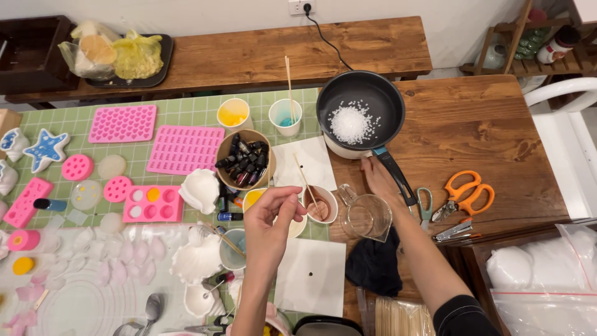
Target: Pouring melted wax into molds and preparing wax beads for melting.
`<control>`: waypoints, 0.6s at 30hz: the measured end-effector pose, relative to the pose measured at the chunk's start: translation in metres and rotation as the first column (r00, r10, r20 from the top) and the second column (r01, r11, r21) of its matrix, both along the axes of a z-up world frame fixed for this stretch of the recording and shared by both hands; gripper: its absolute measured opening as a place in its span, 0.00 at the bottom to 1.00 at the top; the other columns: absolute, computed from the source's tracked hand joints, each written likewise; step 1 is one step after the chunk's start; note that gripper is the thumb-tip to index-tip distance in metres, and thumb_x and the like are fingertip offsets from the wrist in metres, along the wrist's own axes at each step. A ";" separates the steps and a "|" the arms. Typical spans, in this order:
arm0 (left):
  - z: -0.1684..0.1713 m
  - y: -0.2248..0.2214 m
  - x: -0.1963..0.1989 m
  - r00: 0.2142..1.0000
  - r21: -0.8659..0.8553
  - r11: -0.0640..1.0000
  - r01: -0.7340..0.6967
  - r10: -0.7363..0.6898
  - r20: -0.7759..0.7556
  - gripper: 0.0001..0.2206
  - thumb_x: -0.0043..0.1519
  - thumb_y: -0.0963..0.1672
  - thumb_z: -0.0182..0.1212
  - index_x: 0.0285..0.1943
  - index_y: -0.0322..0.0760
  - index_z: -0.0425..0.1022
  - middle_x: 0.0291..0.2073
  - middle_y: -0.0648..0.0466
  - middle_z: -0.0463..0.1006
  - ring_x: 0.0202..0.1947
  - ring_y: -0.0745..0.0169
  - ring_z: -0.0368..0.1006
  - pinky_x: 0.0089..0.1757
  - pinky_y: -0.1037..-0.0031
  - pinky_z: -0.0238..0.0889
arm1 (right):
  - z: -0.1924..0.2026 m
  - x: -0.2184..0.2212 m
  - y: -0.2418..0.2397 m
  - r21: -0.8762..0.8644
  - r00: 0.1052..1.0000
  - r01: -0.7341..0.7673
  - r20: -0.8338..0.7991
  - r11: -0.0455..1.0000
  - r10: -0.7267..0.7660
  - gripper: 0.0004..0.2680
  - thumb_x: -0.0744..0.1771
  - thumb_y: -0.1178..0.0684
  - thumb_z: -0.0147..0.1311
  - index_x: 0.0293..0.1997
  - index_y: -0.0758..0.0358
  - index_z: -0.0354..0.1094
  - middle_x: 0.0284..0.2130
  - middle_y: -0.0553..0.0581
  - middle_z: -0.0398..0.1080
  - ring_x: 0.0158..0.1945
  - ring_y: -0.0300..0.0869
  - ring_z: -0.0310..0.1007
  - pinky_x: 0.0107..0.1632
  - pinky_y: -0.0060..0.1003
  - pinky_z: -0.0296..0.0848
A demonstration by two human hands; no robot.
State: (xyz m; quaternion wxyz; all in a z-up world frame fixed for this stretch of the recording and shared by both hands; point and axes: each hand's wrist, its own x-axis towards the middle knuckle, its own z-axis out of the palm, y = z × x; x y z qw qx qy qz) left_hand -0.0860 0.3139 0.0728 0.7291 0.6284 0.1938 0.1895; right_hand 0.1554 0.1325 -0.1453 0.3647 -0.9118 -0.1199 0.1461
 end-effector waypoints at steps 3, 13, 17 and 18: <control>0.000 0.009 -0.011 1.000 0.032 0.999 -0.002 0.003 -0.030 0.09 0.66 0.40 0.59 0.50 0.28 0.80 0.29 0.54 0.81 0.30 0.72 0.73 0.36 0.79 0.66 | -0.017 0.007 -0.008 0.068 0.996 0.000 -0.088 0.998 0.006 0.20 0.70 0.35 0.48 0.44 0.68 0.70 0.33 0.65 0.71 0.40 0.52 0.72 0.45 0.45 0.67; -0.027 0.054 -0.088 0.985 -0.028 0.987 -0.159 0.156 -0.072 0.10 0.65 0.41 0.65 0.45 0.22 0.81 0.32 0.49 0.82 0.33 0.66 0.75 0.39 0.74 0.67 | -0.086 -0.005 -0.097 0.091 0.967 0.012 0.251 0.996 -0.034 0.12 0.68 0.49 0.54 0.51 0.68 0.72 0.38 0.69 0.76 0.42 0.56 0.77 0.45 0.47 0.72; -0.011 0.065 -0.121 0.990 -0.615 0.789 0.017 0.071 0.119 0.22 0.70 0.50 0.50 0.53 0.21 0.76 0.42 0.38 0.84 0.46 0.48 0.81 0.52 0.61 0.70 | -0.066 -0.028 -0.128 -0.078 0.923 -0.043 0.378 0.996 0.070 0.11 0.68 0.52 0.54 0.52 0.66 0.74 0.39 0.72 0.75 0.46 0.62 0.77 0.46 0.50 0.75; -0.007 0.067 -0.129 0.990 -0.616 0.788 0.014 0.076 0.119 0.22 0.70 0.50 0.50 0.53 0.21 0.76 0.42 0.38 0.84 0.46 0.48 0.81 0.52 0.61 0.70 | -0.051 -0.038 -0.132 -0.080 0.923 -0.048 0.378 0.996 0.075 0.11 0.68 0.52 0.54 0.52 0.66 0.74 0.39 0.72 0.75 0.46 0.62 0.77 0.46 0.50 0.75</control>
